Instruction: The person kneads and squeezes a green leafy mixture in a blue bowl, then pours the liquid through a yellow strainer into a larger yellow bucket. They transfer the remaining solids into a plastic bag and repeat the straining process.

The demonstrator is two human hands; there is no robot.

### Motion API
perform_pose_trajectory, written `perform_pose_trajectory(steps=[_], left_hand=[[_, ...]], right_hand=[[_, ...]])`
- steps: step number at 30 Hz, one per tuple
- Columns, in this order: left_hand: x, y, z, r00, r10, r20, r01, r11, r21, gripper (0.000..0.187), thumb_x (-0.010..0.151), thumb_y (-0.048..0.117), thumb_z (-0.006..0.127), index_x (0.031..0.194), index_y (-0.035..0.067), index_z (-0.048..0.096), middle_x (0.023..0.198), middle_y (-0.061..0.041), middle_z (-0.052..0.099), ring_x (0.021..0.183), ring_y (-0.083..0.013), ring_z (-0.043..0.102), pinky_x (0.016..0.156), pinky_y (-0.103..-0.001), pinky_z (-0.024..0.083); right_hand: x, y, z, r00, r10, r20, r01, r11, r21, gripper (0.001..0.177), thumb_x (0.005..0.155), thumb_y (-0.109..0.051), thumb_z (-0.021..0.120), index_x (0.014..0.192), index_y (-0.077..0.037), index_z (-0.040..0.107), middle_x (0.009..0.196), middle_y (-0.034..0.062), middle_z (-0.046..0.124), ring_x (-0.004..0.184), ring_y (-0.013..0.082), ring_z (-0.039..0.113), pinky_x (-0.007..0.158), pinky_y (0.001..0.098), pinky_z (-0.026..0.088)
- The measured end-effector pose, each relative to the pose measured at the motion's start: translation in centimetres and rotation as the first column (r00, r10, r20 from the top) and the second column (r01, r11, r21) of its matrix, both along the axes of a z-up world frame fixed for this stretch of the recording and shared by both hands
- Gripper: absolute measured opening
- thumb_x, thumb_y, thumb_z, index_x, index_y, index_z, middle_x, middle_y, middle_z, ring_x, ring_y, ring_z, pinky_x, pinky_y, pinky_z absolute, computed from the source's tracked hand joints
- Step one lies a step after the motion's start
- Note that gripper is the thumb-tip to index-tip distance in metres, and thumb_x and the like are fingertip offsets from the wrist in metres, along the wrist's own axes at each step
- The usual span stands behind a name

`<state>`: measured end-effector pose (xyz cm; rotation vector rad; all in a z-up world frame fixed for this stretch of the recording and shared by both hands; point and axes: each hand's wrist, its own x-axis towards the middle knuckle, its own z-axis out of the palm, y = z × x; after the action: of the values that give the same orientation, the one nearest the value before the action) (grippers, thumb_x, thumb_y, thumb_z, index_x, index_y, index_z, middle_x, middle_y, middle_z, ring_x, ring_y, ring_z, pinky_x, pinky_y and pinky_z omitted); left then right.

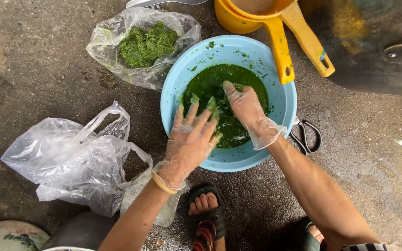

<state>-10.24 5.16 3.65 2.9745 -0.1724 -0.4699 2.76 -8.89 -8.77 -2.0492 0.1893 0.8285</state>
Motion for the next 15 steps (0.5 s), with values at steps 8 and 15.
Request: perform_pose_trajectory(steps=[8,15], left_hand=[[-2.3,0.7,-2.9,0.996,0.041,0.080,-0.007,0.922,-0.387,0.031,0.098,0.019,0.063,0.128,0.018,0.059,0.121,-0.006,0.064,0.057,-0.0193,0.072,0.057,-0.035,0.063],[-2.6,0.1,-2.8,0.902,0.280,0.328,-0.094,0.870,-0.483,0.021,0.096,0.017,0.070,0.116,0.010,0.069,0.088,-0.002,0.065,0.060,-0.0102,0.065,0.056,-0.020,0.056]], right_hand=[[-2.9,0.0,8.4,0.948,0.144,0.283,-0.213,0.949,0.231,0.047,0.108,-0.038,0.051,0.124,0.003,0.067,0.094,0.0329,0.071,0.083,0.0358,0.072,0.085,0.0510,0.058],[-2.9,-0.2,7.8,0.861,0.141,0.489,-0.251,0.953,0.168,0.041,0.109,-0.026,0.052,0.104,0.009,0.071,0.092,0.0312,0.073,0.089,0.0444,0.073,0.083,0.0542,0.057]])
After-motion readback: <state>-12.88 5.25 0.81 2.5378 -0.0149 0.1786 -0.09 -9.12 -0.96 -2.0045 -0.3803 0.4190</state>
